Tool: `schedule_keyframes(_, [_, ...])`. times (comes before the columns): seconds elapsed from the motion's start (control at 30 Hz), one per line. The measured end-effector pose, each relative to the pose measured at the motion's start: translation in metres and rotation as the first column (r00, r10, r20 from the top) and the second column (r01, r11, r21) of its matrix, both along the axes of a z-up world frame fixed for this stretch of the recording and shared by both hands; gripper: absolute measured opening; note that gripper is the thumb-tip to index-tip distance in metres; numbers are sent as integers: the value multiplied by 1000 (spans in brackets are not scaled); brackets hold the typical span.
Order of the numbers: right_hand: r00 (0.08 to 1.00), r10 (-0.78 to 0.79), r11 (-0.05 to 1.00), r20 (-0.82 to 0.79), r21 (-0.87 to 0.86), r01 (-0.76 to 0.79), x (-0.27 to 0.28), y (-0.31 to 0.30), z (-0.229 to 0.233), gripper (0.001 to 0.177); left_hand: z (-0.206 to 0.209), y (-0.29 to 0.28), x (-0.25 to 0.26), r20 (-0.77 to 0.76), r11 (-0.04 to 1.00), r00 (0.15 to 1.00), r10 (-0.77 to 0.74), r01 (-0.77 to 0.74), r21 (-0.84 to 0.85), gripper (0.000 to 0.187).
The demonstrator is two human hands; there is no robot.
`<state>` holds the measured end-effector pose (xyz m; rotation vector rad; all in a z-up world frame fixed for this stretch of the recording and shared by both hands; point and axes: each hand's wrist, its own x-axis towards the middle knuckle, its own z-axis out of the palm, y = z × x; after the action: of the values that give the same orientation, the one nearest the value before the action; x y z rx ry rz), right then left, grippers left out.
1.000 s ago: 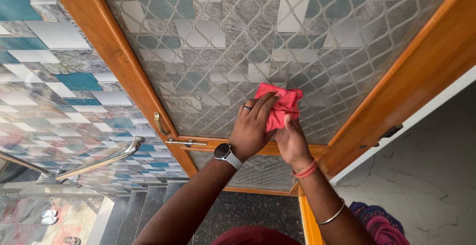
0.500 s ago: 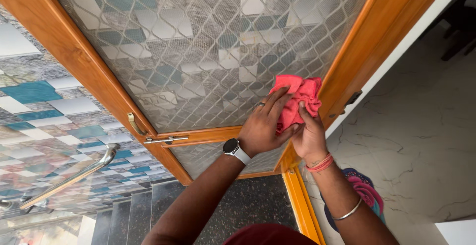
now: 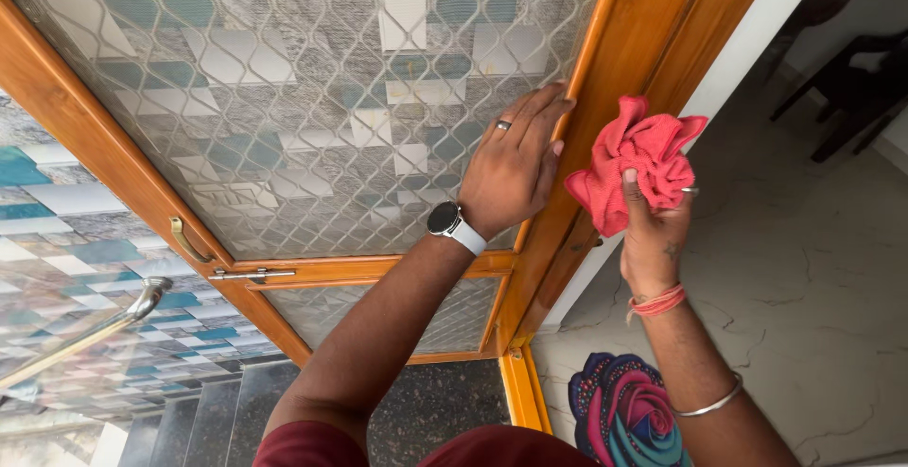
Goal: The person wipes the wooden frame of a mesh door with a red cloth, moving along the top, sides, and lower sections. The person also wipes the metal latch and hinge areas.
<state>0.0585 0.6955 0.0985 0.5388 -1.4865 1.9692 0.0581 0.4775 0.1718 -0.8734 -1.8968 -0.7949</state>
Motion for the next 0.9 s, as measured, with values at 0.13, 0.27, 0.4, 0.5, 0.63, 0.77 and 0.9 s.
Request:
schedule_keyframes(0.13, [987, -119, 968, -111, 206, 140, -27, 31, 13, 50, 3, 23, -14, 16, 997, 998, 68, -69, 44, 45])
schedule_keyframes(0.27, [893, -269, 858, -360, 332, 392, -61, 45, 43, 49, 6, 31, -36, -28, 986, 986, 164, -163, 24, 50])
schedule_keyframes(0.4, [814, -202, 873, -544, 276, 401, -88, 50, 99, 45, 16, 30, -64, -70, 980, 978, 195, -197, -21, 52])
schedule_keyframes(0.5, [650, -291, 707, -702, 300, 640, -102, 50, 141, 54, 24, 36, -93, -127, 974, 967, 220, -225, -23, 51])
schedule_keyframes(0.63, [556, -292, 447, -778, 403, 799, -129, 40, 175, 65, 25, 53, -128, -165, 938, 925, 341, -346, 3, 55])
schedule_keyframes(0.77, [559, -299, 145, -774, 542, 828, -149, 34, 168, 68, 10, 65, -151, -177, 904, 890, 420, -427, 1, 56])
schedule_keyframes(0.9, [569, -257, 202, -781, 533, 822, -153, 28, 151, 65, 1, 64, -156, -193, 896, 878, 437, -445, 6, 54])
